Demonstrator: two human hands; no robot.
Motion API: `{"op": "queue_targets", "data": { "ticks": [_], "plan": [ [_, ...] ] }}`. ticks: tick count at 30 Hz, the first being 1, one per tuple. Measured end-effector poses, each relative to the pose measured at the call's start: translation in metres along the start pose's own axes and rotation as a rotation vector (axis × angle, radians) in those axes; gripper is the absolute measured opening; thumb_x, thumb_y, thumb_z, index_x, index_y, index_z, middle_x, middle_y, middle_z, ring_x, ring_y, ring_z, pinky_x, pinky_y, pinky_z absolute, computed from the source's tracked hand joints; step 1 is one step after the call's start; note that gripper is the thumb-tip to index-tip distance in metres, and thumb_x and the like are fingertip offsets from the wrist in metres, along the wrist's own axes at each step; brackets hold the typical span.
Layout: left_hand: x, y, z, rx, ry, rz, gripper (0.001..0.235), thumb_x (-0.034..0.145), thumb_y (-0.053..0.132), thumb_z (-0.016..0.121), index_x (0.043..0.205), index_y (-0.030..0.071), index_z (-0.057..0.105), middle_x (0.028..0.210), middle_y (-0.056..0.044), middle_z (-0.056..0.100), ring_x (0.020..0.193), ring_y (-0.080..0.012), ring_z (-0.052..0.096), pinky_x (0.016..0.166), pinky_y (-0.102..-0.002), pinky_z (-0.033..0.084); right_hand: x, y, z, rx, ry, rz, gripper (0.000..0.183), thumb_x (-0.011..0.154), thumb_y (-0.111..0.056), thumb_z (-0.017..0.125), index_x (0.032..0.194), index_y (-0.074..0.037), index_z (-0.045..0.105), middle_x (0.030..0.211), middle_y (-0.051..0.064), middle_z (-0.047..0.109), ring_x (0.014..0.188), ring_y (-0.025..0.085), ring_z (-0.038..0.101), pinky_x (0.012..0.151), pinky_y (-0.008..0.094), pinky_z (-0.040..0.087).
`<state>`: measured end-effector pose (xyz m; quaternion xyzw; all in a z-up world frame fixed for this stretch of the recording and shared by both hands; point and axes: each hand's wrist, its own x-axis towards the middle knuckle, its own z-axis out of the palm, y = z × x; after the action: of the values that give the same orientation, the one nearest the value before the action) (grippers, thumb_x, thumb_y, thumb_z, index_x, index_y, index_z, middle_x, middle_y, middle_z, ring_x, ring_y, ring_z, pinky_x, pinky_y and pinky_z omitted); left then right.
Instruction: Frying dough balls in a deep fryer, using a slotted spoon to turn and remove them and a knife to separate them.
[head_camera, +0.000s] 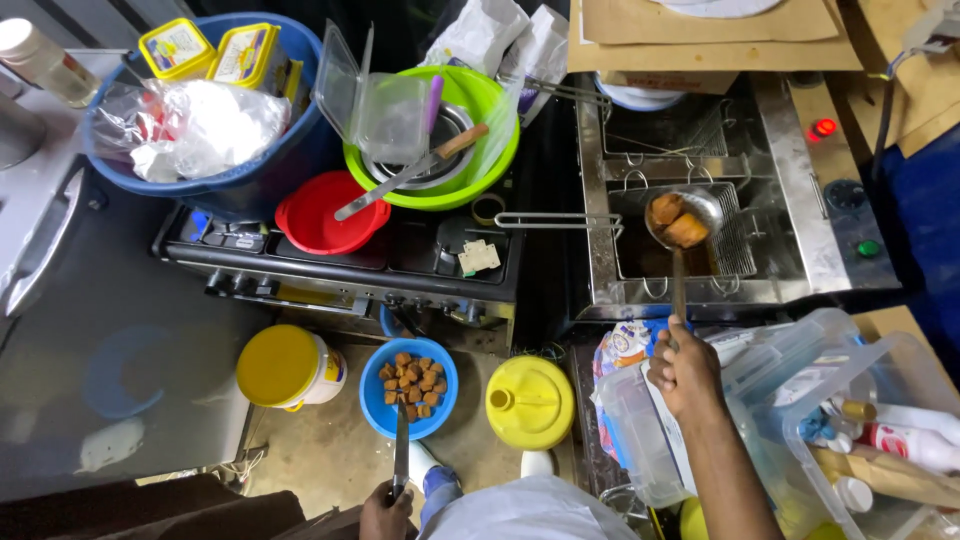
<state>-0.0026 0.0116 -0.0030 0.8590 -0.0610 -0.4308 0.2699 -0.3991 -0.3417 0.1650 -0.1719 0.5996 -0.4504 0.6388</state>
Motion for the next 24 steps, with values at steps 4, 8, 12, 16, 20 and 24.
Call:
{"op": "queue_targets", "data": {
  "ticks": [4, 8, 12, 16, 20, 24],
  "plan": [
    [0.001, -0.005, -0.004, -0.003, -0.009, 0.038, 0.035, 0.093, 0.020, 0.074, 0.119, 0.001, 0.088, 0.080, -0.017, 0.080, 0.076, -0.0264, 0.072, 0.077, -0.040, 0.056, 0.000, 0.001, 0.005, -0.034, 0.042, 0.003, 0.036, 0.122, -0.035, 0.061, 0.095, -0.012, 0.057, 0.064, -0.003, 0.041, 0.042, 0.009, 0.030, 0.036, 0.030, 0.019],
    [-0.006, 0.008, -0.003, 0.078, -0.002, 0.034, 0.040, 0.092, 0.026, 0.073, 0.122, 0.004, 0.087, 0.085, -0.015, 0.084, 0.082, -0.0276, 0.076, 0.085, -0.040, 0.057, 0.002, 0.003, 0.004, 0.009, 0.039, 0.007, 0.032, 0.120, -0.032, 0.061, 0.094, -0.014, 0.057, 0.062, -0.005, 0.037, 0.042, 0.007, 0.028, 0.036, 0.029, 0.016],
    [0.005, -0.002, -0.002, 0.119, -0.007, 0.090, 0.043, 0.092, 0.028, 0.073, 0.126, 0.005, 0.087, 0.087, -0.015, 0.088, 0.088, -0.0275, 0.080, 0.090, -0.041, 0.058, -0.010, -0.004, 0.009, -0.033, 0.047, 0.030, 0.030, 0.123, -0.029, 0.058, 0.098, -0.013, 0.058, 0.065, -0.004, 0.042, 0.044, 0.008, 0.031, 0.037, 0.029, 0.021],
    [0.001, 0.004, -0.003, 0.035, 0.001, 0.016, 0.041, 0.093, 0.021, 0.073, 0.128, 0.004, 0.087, 0.084, -0.017, 0.082, 0.081, -0.0273, 0.074, 0.081, -0.040, 0.055, 0.011, 0.008, -0.001, 0.052, -0.001, 0.036, 0.032, 0.119, -0.032, 0.062, 0.094, -0.013, 0.057, 0.061, -0.005, 0.039, 0.041, 0.006, 0.027, 0.037, 0.028, 0.016],
    [-0.001, 0.001, -0.008, 0.073, -0.011, 0.044, 0.043, 0.092, 0.026, 0.073, 0.126, 0.004, 0.088, 0.084, -0.016, 0.084, 0.082, -0.0276, 0.076, 0.084, -0.040, 0.057, 0.004, 0.008, 0.001, 0.034, 0.042, 0.033, 0.034, 0.121, -0.033, 0.061, 0.094, -0.013, 0.056, 0.063, -0.004, 0.036, 0.042, 0.008, 0.027, 0.036, 0.029, 0.016],
    [0.006, -0.004, -0.004, -0.049, -0.035, 0.066, 0.034, 0.094, 0.019, 0.074, 0.118, -0.001, 0.086, 0.077, -0.017, 0.076, 0.059, -0.0287, 0.068, 0.064, -0.040, 0.055, -0.004, 0.004, 0.005, 0.051, 0.042, 0.040, 0.030, 0.120, -0.031, 0.062, 0.096, -0.013, 0.057, 0.064, -0.003, 0.038, 0.043, 0.007, 0.028, 0.037, 0.028, 0.017]
  ]
}}
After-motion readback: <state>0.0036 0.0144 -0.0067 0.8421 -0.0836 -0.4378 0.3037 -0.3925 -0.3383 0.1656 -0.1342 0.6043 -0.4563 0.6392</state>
